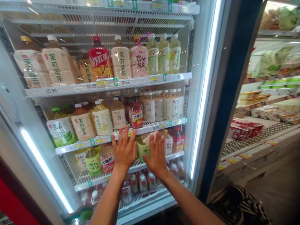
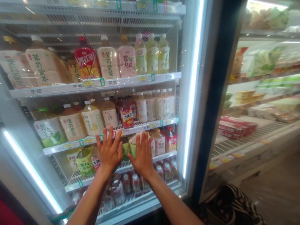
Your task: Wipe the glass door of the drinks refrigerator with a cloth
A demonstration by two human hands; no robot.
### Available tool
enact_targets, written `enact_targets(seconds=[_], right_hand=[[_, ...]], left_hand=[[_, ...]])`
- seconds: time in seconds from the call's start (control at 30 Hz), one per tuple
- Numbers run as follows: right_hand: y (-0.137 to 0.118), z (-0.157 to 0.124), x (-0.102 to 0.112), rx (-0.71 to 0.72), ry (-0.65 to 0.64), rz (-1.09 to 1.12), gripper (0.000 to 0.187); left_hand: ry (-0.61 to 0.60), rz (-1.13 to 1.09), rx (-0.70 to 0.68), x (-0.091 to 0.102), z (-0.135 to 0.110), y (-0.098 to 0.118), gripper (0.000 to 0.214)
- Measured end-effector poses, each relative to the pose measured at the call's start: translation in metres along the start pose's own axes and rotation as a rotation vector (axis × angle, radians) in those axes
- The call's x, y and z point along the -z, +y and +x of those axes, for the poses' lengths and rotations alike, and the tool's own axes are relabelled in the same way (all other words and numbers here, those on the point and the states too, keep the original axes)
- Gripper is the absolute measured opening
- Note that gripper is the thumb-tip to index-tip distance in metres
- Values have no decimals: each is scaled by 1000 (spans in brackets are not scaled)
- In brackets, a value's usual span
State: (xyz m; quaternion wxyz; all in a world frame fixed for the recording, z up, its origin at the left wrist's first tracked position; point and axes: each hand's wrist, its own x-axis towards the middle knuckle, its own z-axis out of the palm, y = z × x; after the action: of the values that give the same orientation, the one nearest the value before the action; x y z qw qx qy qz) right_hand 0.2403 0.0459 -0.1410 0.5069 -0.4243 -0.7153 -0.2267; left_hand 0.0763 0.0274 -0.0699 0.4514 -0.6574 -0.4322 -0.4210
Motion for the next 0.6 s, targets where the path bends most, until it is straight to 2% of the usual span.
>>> enact_targets(seconds=[0.07, 0.1, 0.17, 0.27, 0.33, 0.4, 0.53, 0.6], right_hand=[[3, 37, 9, -30, 45, 8, 84], [2, 40, 10, -32, 52, 9, 85], [0, 16, 5, -19, 18, 4, 84], [0, -52, -10, 19, -48, -25, 84], [4, -72, -14, 47, -63, -46, 85], [11, -52, -8, 22, -48, -44, 86], [27, 41, 20, -101, 66, -19, 84], [29, 54, 26, -111, 78, -16, 83]], left_hand=[[0, -1, 0, 0, 0, 0, 73], [-2, 2, 1, 0, 0, 0, 73], [-2, 12, 0, 0, 0, 0, 74], [8, 18, -5, 0, 0, 0, 74], [9, 15, -6, 0, 0, 0, 73], [1, 14, -3, 0, 0, 0, 73], [-12, 27, -5, 0, 0, -1, 73], [-10, 32, -8, 0, 1, 0, 73]])
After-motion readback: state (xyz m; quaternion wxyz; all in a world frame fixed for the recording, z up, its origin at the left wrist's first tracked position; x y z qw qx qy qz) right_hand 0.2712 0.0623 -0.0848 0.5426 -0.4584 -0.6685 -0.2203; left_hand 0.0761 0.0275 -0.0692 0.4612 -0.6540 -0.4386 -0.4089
